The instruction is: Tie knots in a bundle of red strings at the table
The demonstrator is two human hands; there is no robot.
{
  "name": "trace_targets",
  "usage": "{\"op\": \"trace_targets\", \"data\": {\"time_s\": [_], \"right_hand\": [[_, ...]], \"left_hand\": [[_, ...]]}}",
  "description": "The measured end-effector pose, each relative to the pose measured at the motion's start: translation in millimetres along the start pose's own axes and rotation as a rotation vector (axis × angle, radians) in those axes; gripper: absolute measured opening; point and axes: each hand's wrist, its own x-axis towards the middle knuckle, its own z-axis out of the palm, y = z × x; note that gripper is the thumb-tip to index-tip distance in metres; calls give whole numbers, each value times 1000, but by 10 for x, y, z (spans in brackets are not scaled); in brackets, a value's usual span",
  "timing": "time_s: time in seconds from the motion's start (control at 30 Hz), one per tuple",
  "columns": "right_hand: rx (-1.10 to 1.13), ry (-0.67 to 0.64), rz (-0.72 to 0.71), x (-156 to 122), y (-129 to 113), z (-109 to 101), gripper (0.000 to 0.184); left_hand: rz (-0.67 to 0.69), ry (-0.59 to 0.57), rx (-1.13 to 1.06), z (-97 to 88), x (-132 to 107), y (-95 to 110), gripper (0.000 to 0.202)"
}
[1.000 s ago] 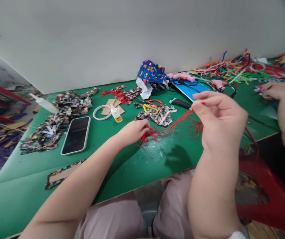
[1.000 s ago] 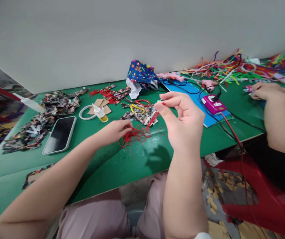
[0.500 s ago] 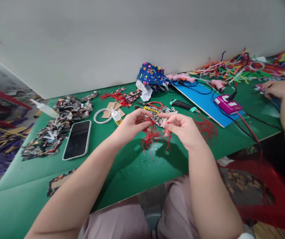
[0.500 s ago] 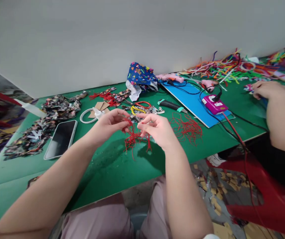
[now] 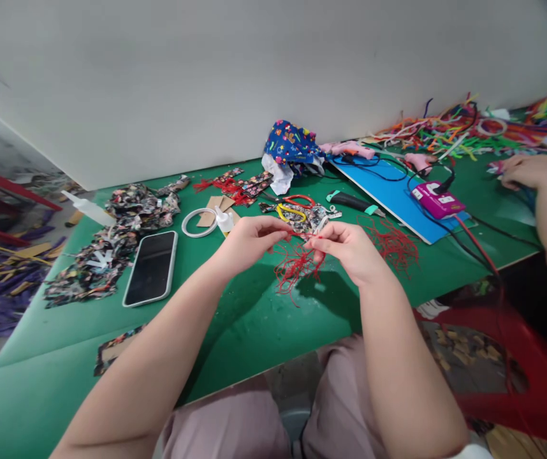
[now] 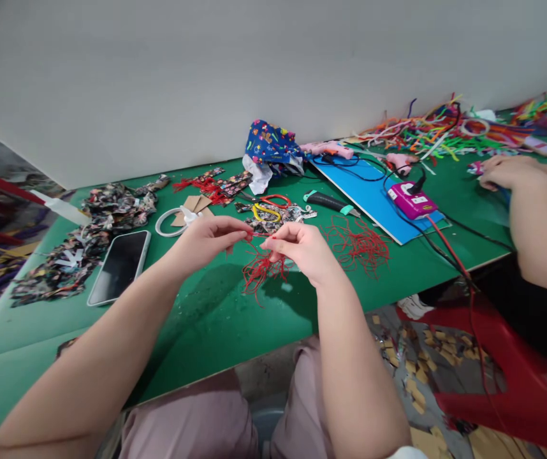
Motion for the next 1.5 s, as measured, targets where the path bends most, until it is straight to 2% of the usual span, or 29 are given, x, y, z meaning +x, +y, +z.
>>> {"op": "trace_targets", "data": {"time_s": [0.17, 0.27, 0.47, 0.53, 0.6, 0.7, 0.83, 0.97, 1.03, 1.2, 1.27, 1.33, 1.5], "right_hand": [[84, 59, -27, 32, 61, -49, 17], [114, 74, -38, 51, 86, -47, 17], [248, 102, 16, 43, 37, -30, 20], [253, 118, 25, 40, 22, -20, 21], [247, 116, 26, 40, 22, -10, 21], [243, 101, 33, 42, 37, 3, 20], [275, 71, 58, 44, 49, 21, 20], [336, 50, 76, 49, 47, 61, 20], [356, 47, 72, 53, 46, 84, 20], [380, 77, 8, 58, 47, 94, 18], [320, 96, -6, 64, 65, 67, 19], [169, 145, -6, 77, 101, 17, 20], [-445, 371, -83, 113, 180, -152, 14]], "left_hand": [[17, -37, 282, -11, 10, -82, 20], [37, -69, 348, -11, 12, -103, 20], [-4, -119, 473, -46, 11, -141, 23], [15, -112, 519, -50, 5, -137, 23], [66, -56, 548, -37, -4, -106, 27], [53, -18, 464, 26, -26, -24, 27], [-76, -188, 126, 166, -54, 35, 32], [-38, -243, -101, 311, -70, -5, 31], [5, -263, -67, 379, -75, -39, 31], [140, -316, 291, 525, -81, -133, 15], [113, -305, 324, 539, -78, -155, 11], [74, -279, 343, 503, -69, -157, 14], [-19, -178, 297, 243, -25, -98, 22]]}}
